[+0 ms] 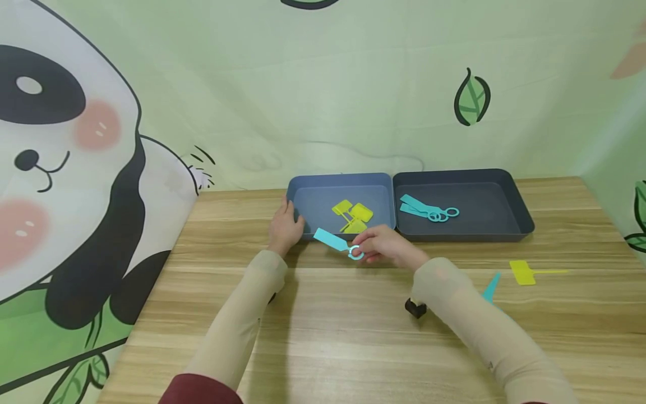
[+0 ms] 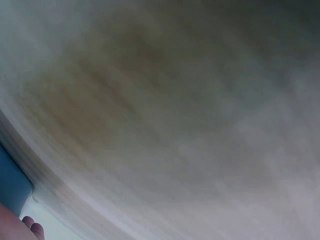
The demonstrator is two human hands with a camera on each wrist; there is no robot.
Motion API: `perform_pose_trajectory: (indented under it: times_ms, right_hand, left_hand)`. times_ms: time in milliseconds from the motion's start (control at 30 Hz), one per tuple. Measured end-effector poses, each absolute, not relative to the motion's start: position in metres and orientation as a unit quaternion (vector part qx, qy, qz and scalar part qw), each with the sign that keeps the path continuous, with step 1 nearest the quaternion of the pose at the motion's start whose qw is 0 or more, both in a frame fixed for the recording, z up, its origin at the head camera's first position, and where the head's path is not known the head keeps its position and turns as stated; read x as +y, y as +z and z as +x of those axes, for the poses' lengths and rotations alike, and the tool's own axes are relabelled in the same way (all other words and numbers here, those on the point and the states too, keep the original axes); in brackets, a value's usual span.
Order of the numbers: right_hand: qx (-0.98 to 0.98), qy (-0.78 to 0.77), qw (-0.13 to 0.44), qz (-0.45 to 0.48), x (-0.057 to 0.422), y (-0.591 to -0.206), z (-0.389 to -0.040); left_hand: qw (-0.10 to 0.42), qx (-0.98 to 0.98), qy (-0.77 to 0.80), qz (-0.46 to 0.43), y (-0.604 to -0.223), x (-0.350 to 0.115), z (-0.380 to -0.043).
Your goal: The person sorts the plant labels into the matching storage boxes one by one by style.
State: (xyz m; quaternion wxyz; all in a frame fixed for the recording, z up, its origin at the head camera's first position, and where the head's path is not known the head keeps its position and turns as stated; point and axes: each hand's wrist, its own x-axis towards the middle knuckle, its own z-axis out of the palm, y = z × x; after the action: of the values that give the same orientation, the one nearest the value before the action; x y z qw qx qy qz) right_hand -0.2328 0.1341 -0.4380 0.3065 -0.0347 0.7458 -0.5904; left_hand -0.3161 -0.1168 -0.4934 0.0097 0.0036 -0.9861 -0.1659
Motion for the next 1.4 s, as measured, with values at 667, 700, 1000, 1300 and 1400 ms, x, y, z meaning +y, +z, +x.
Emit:
perform_pose_trajectory:
  times_ms: [667, 700, 1000, 1300, 1400]
  right_hand:
    - [0.746, -0.626, 0.224, 0.034, 0.188, -0.423, -0.251]
    - [0.743, -0.631, 0.220, 0.040, 0.191, -0.423, -0.252]
    - [0.740, -0.645, 0.184, 0.062, 0.217, -0.431, -0.257]
    - [0.751, -0.638, 0.146, 0.085, 0.232, -0.434, -0.259]
    - [0.755, -0.633, 0.140, 0.098, 0.237, -0.435, -0.260]
  left_hand:
    - [0.017, -0.992, -0.127, -0.012, -0.491, -0.116, -0.317]
    - [0.017, -0.992, -0.127, -0.012, -0.491, -0.116, -0.317]
    - [0.012, -0.992, -0.129, -0.014, -0.490, -0.117, -0.316]
    - [0.021, -0.992, -0.127, -0.015, -0.491, -0.117, -0.316]
    - [0.024, -0.992, -0.124, -0.015, -0.492, -0.117, -0.316]
